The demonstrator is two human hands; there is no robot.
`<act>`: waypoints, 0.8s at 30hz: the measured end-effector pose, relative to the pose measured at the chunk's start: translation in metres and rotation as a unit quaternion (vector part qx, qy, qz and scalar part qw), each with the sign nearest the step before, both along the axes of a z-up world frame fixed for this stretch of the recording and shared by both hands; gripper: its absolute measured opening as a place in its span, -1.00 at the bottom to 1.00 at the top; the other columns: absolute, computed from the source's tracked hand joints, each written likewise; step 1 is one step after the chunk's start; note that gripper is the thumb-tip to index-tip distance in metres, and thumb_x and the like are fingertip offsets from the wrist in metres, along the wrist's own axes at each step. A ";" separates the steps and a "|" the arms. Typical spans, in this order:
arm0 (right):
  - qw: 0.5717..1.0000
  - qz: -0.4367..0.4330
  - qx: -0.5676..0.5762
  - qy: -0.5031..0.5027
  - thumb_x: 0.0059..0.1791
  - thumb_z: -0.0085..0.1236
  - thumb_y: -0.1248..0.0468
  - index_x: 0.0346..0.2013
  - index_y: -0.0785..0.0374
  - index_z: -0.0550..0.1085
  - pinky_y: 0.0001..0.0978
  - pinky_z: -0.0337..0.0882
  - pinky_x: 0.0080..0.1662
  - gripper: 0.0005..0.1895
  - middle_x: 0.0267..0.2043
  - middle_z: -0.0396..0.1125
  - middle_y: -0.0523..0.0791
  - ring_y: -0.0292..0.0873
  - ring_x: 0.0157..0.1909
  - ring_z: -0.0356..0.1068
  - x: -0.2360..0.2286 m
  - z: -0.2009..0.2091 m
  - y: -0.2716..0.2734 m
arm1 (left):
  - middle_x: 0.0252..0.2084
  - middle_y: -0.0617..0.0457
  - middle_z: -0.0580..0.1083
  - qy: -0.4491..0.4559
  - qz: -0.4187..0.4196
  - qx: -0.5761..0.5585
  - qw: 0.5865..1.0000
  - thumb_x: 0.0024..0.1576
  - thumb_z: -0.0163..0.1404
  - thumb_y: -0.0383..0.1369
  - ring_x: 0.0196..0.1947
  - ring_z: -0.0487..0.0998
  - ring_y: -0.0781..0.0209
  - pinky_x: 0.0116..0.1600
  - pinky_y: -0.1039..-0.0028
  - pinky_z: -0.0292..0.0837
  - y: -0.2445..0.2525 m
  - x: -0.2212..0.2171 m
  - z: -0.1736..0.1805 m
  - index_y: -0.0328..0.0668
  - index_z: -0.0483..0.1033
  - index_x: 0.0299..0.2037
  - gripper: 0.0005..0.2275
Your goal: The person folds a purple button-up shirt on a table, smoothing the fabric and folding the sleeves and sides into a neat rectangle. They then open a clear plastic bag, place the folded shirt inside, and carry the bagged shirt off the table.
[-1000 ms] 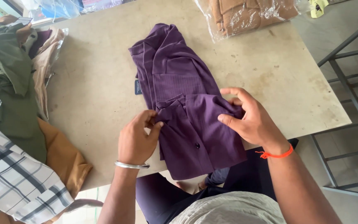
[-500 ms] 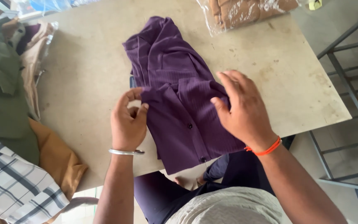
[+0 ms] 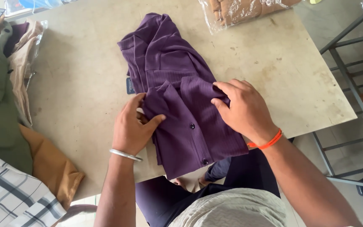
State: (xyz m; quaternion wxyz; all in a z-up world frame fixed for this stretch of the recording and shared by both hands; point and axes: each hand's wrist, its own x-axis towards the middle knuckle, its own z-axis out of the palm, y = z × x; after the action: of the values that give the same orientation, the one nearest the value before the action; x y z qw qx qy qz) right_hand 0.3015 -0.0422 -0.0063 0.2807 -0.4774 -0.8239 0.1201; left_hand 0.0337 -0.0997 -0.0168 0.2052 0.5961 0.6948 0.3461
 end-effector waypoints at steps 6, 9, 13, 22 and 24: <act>0.999 0.041 0.019 0.027 -0.06 0.30 0.30 -0.11 0.30 0.58 -0.12 0.44 -0.10 -0.75 -0.22 0.43 0.00 0.08 -0.16 0.43 -0.007 0.032 0.010 | -0.11 0.03 0.54 -0.256 -0.043 0.107 0.960 0.12 0.17 -0.57 -0.29 0.54 0.44 -0.23 0.60 0.49 0.007 -0.014 -0.023 -0.38 0.51 0.08 -0.69; 0.997 0.052 0.055 0.028 -0.03 0.28 0.29 -0.08 0.30 0.57 -0.13 0.44 -0.04 -0.75 -0.17 0.44 -0.01 0.08 -0.11 0.44 -0.009 0.035 0.020 | -0.28 0.02 0.56 -0.223 0.000 0.100 0.970 0.16 0.19 -0.60 -0.37 0.51 0.44 -0.29 0.64 0.44 0.016 -0.023 -0.014 -0.36 0.55 0.08 -0.72; 0.996 0.063 0.062 -0.029 -0.06 0.29 0.21 0.05 0.32 0.52 -0.11 0.44 -0.02 -0.58 -0.14 0.45 0.03 0.11 -0.08 0.44 -0.011 0.019 0.041 | -0.18 0.01 0.54 -0.106 0.016 0.104 0.989 0.12 0.22 -0.60 -0.31 0.54 0.38 -0.21 0.61 0.54 0.029 -0.024 0.004 -0.36 0.55 0.05 -0.71; 0.983 0.070 -0.126 -0.117 -0.08 0.28 0.14 0.24 0.26 0.41 -0.15 0.41 0.09 -0.38 0.03 0.47 0.04 0.06 0.02 0.48 -0.027 0.019 0.091 | 0.09 -0.10 0.49 -0.027 -0.034 0.095 0.995 0.06 0.23 -0.55 -0.05 0.62 0.14 -0.04 0.48 0.63 0.054 -0.023 -0.002 -0.40 0.55 0.01 -0.69; 0.966 0.063 -0.219 -0.118 -0.13 0.29 0.18 0.16 0.17 0.48 -0.20 0.45 0.07 -0.45 -0.02 0.50 -0.01 0.00 -0.01 0.51 -0.030 0.021 0.103 | -0.01 -0.22 0.50 0.219 -0.018 0.182 0.958 -0.08 0.42 -0.30 -0.07 0.55 -0.16 0.02 0.19 0.47 0.054 -0.026 -0.013 -0.51 0.54 0.06 -0.45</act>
State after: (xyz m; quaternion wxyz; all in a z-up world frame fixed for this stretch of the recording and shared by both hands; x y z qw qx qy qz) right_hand 0.2712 0.0609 0.0145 0.0619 -0.4853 -0.8330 0.2583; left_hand 0.0080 -0.0458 -0.0303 -0.0576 0.6969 0.6373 0.3237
